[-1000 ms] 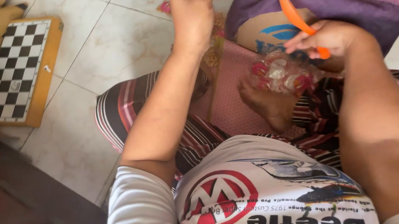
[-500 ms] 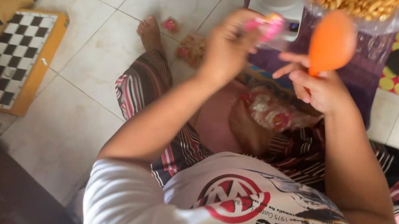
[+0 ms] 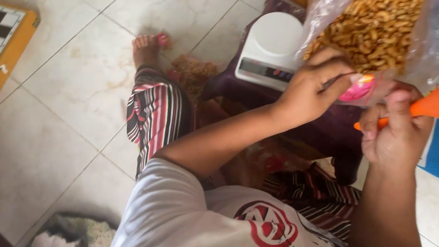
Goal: Scooping snacks from a large bulk bag into smaller individual plastic bags and weighing them on a digital scale.
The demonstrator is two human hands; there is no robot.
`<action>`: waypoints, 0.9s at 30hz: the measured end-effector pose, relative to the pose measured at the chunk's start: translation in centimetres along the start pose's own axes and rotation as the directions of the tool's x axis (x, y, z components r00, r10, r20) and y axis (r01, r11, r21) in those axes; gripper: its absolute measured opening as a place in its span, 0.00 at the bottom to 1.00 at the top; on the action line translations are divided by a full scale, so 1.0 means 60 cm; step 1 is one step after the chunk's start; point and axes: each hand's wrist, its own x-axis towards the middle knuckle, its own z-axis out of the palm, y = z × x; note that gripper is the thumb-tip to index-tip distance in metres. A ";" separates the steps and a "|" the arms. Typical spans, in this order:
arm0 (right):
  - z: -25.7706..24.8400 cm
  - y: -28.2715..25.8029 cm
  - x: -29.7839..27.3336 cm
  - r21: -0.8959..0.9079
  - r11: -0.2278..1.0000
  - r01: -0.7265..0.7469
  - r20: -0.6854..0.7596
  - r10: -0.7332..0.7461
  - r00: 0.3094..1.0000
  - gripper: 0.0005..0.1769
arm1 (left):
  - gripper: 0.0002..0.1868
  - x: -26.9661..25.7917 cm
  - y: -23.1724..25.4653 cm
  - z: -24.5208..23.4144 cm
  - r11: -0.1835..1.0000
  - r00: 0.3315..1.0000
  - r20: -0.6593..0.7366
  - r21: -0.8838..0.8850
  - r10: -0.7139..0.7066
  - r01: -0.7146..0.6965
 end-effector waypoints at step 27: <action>0.001 -0.031 0.100 -0.725 0.580 0.372 0.240 -0.293 0.925 0.08 | 0.09 0.044 -0.086 0.005 0.541 0.740 0.236 -0.551 -0.630 0.636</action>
